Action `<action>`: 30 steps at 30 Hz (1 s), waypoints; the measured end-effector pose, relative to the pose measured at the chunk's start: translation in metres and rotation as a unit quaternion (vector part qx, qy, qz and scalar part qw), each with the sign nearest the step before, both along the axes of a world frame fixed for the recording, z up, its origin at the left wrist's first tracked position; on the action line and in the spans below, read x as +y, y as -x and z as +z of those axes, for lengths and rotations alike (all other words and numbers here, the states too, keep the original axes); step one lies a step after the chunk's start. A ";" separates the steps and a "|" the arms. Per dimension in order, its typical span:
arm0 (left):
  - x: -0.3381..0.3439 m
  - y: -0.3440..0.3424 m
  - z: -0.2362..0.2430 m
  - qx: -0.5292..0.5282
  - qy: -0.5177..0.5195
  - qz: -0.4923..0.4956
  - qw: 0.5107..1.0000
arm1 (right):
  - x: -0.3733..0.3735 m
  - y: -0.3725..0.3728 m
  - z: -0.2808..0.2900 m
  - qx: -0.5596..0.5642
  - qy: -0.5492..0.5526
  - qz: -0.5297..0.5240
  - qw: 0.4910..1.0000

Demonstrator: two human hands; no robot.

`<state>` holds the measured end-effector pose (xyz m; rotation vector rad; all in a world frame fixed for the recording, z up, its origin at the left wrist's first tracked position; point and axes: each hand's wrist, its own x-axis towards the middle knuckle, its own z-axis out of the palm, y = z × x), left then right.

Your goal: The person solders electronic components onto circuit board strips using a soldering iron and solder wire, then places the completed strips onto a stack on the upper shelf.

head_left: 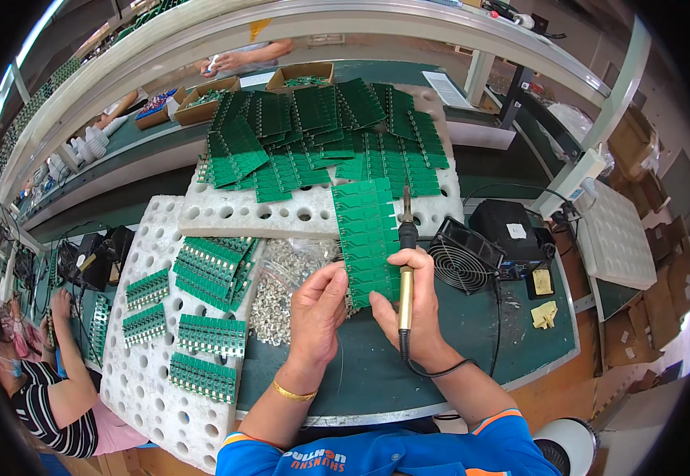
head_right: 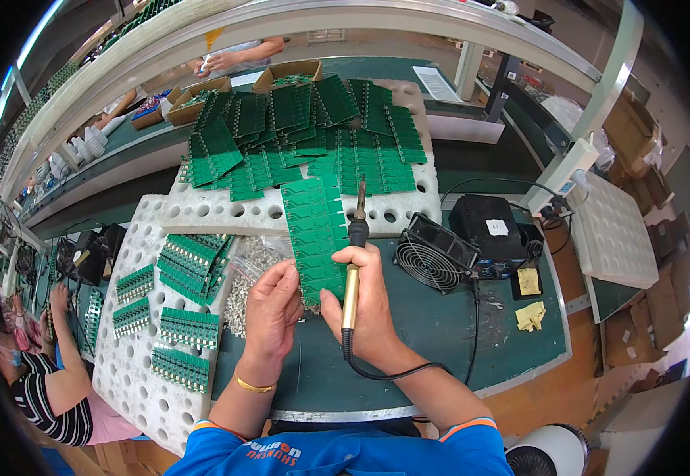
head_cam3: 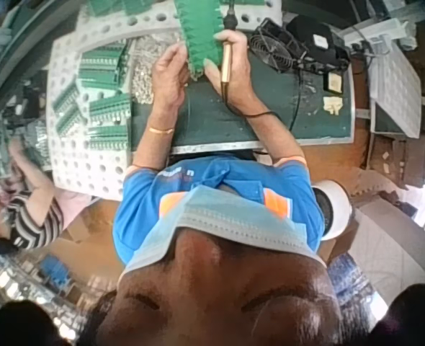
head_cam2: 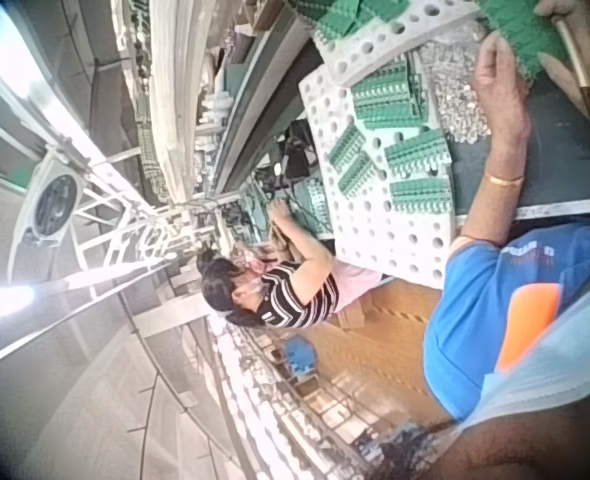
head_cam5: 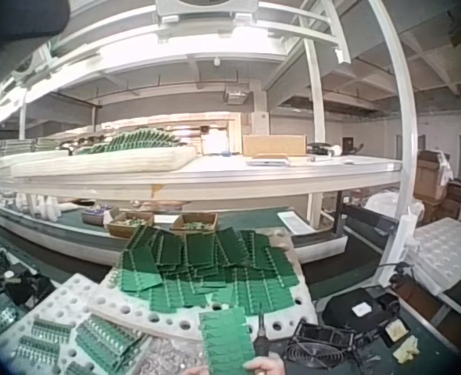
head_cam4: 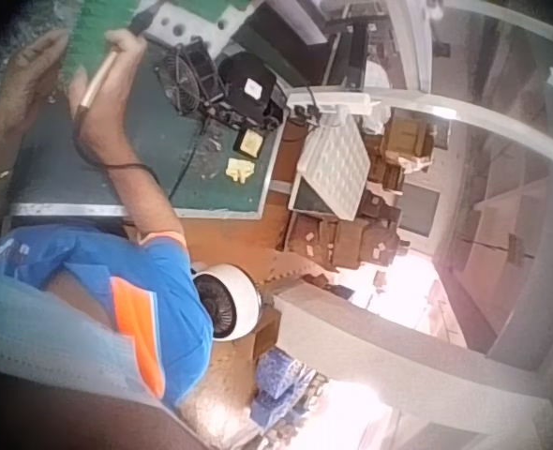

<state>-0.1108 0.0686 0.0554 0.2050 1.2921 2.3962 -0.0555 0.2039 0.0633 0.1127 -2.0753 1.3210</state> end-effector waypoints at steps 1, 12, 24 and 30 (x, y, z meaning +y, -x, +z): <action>0.000 0.000 0.000 0.004 0.003 0.006 1.000 | 0.000 0.000 0.000 0.009 -0.017 -0.005 1.000; 0.000 -0.001 -0.001 0.020 0.011 0.009 1.000 | 0.001 0.000 -0.003 0.016 -0.004 -0.014 1.000; 0.000 -0.001 -0.001 0.026 0.015 0.004 1.000 | 0.002 -0.001 -0.003 0.016 -0.001 -0.011 1.000; 0.002 -0.002 0.000 0.022 0.031 0.013 0.999 | 0.002 -0.002 -0.002 0.020 -0.009 -0.013 1.000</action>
